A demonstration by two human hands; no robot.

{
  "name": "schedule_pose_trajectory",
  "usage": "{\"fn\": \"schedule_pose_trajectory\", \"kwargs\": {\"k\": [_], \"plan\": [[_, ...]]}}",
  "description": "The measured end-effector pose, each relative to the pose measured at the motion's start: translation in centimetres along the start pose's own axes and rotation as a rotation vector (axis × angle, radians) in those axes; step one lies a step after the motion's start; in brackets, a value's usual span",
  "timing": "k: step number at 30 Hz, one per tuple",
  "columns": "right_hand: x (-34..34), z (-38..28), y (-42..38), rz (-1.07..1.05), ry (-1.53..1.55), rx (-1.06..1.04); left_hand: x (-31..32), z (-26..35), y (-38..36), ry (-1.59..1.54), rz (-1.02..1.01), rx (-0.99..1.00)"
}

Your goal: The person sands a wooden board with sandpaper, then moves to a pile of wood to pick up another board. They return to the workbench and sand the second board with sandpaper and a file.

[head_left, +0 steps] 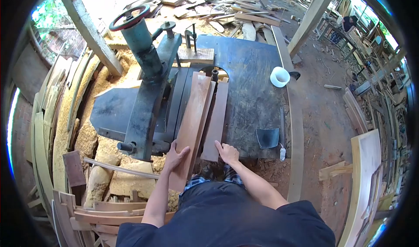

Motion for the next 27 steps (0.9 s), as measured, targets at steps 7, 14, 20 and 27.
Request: {"fn": "schedule_pose_trajectory", "kwargs": {"k": [7, 14, 20, 27], "plan": [[1.3, 1.0, 0.1, -0.041, 0.125, -0.171, -0.2, 0.7, -0.4, -0.055, 0.002, 0.015], [-0.2, 2.2, -4.1, 0.041, 0.272, -0.480, 0.1, -3.2, -2.1, -0.324, -0.014, 0.095], [0.1, 8.1, -9.8, 0.107, 0.233, -0.508, 1.0, -5.6, -7.6, -0.437, 0.045, -0.035], [2.9, 19.7, -14.4, 0.012, 0.130, -0.287, 2.3, -4.5, -7.6, -0.572, -0.060, -0.138]]}}
Point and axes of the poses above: each hand's wrist, its own y-axis towards the middle knuckle, its own x-axis out of the palm, z = x × y, the point moved 6 cm from there along y, towards the middle knuckle, and after that the axes turned 12 degrees about x, right-handed, at the moved point
